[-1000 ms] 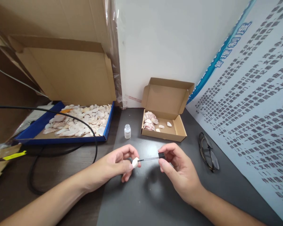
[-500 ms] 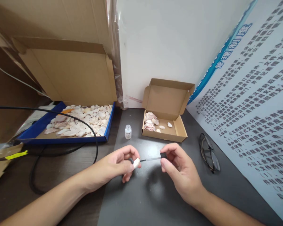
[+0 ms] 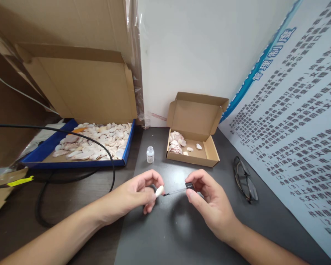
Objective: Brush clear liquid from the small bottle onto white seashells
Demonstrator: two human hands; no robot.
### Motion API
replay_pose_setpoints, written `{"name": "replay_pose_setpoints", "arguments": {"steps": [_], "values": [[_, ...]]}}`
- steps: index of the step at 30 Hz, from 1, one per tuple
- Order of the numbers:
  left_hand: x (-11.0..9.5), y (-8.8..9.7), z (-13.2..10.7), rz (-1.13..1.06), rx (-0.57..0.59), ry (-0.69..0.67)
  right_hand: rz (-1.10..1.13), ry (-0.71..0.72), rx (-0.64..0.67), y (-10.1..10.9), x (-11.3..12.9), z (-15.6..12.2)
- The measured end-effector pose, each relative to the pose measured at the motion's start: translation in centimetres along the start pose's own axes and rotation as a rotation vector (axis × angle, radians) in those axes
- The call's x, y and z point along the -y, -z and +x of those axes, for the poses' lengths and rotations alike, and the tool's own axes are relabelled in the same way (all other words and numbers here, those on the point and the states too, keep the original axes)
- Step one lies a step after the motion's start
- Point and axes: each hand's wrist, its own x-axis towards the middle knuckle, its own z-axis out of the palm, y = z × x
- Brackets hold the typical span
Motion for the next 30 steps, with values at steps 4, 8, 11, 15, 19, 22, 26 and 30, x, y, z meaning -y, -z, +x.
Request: {"name": "replay_pose_setpoints", "arguments": {"steps": [4, 8, 11, 15, 19, 22, 26, 30], "values": [[0.05, 0.01, 0.01, -0.003, -0.007, 0.002, 0.003, 0.012, -0.037, 0.03, -0.11, -0.15], [0.10, 0.04, 0.08, -0.004, 0.001, -0.010, 0.010, 0.005, 0.010, 0.03, -0.06, -0.25], [0.15, 0.07, 0.12, 0.007, 0.005, -0.012, 0.013, 0.004, 0.005, 0.00, 0.09, -0.21], [0.20, 0.11, 0.08, 0.018, 0.007, -0.019, -0.001, 0.007, -0.014, 0.01, 0.26, -0.16], [0.21, 0.21, 0.02, 0.037, 0.020, -0.023, 0.005, 0.024, -0.008, 0.02, 0.29, -0.21], [0.29, 0.32, 0.05, 0.048, 0.033, -0.031, 0.011, 0.026, -0.017, -0.04, 0.20, -0.22], [0.45, 0.45, 0.20, 0.053, 0.044, -0.046, 0.026, 0.027, 0.013, -0.04, 0.07, -0.33], [0.49, 0.52, 0.25, 0.055, 0.050, -0.042, 0.034, 0.035, 0.025, 0.00, 0.01, -0.41]]}}
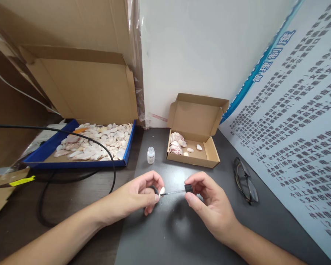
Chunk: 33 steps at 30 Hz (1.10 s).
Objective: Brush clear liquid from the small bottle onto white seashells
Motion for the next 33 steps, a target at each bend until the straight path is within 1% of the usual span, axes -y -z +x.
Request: {"name": "replay_pose_setpoints", "arguments": {"steps": [7, 16, 21, 26, 30, 33], "values": [[0.08, -0.12, -0.12, -0.003, -0.001, 0.013, -0.059, 0.022, -0.119, -0.02, -0.26, 0.24], [0.02, -0.26, 0.14, -0.032, -0.025, 0.014, -0.038, -0.010, -0.007, 0.02, 0.08, 0.22], [-0.10, -0.43, 0.03, -0.026, -0.029, 0.015, -0.052, -0.002, -0.047, 0.02, -0.03, 0.21], [-0.31, -0.57, -0.01, -0.027, -0.047, 0.021, -0.039, -0.017, -0.015, -0.05, -0.10, 0.26], [-0.55, -0.65, -0.02, -0.027, -0.050, 0.029, -0.043, -0.013, -0.051, -0.02, -0.14, 0.30], [-0.50, -0.61, -0.06, -0.030, -0.055, 0.031, -0.044, -0.018, -0.017, 0.04, -0.11, 0.27]]}}
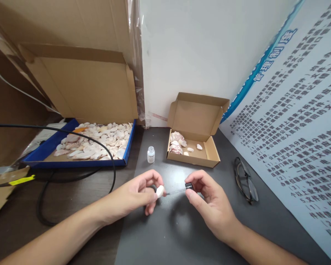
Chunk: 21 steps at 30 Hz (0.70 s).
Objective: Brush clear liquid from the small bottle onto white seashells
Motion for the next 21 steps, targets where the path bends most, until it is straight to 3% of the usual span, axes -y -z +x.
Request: {"name": "replay_pose_setpoints", "arguments": {"steps": [10, 15, 21], "values": [[0.16, -0.01, 0.06, -0.005, -0.005, 0.023, -0.007, 0.001, 0.016, 0.05, 0.09, -0.14], [0.08, 0.02, 0.08, -0.020, -0.001, 0.024, -0.009, 0.029, -0.039, 0.06, 0.13, -0.19], [0.17, 0.05, 0.13, -0.003, -0.005, 0.022, 0.001, 0.009, 0.004, -0.01, 0.05, -0.09]]}}
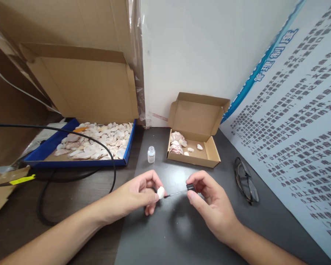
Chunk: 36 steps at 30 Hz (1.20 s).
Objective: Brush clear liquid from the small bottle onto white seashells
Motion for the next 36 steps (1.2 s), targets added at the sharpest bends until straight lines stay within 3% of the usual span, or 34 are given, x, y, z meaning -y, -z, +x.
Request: {"name": "replay_pose_setpoints", "arguments": {"steps": [19, 24, 28, 33, 36], "values": [[0.58, 0.37, 0.14, -0.001, 0.014, -0.022, 0.004, -0.020, -0.018, -0.01, 0.13, -0.02], [0.73, 0.38, 0.16, 0.003, 0.008, -0.024, 0.007, -0.012, 0.034, 0.04, 0.24, -0.06], [0.51, 0.21, 0.06, 0.010, 0.008, -0.022, -0.007, -0.020, -0.026, 0.01, 0.24, -0.02], [0.57, 0.27, 0.15, 0.003, 0.007, -0.028, -0.005, -0.016, 0.023, 0.02, 0.18, 0.07], [0.84, 0.43, 0.29, 0.005, 0.009, -0.032, -0.006, -0.007, -0.020, 0.04, 0.13, 0.06]]}}
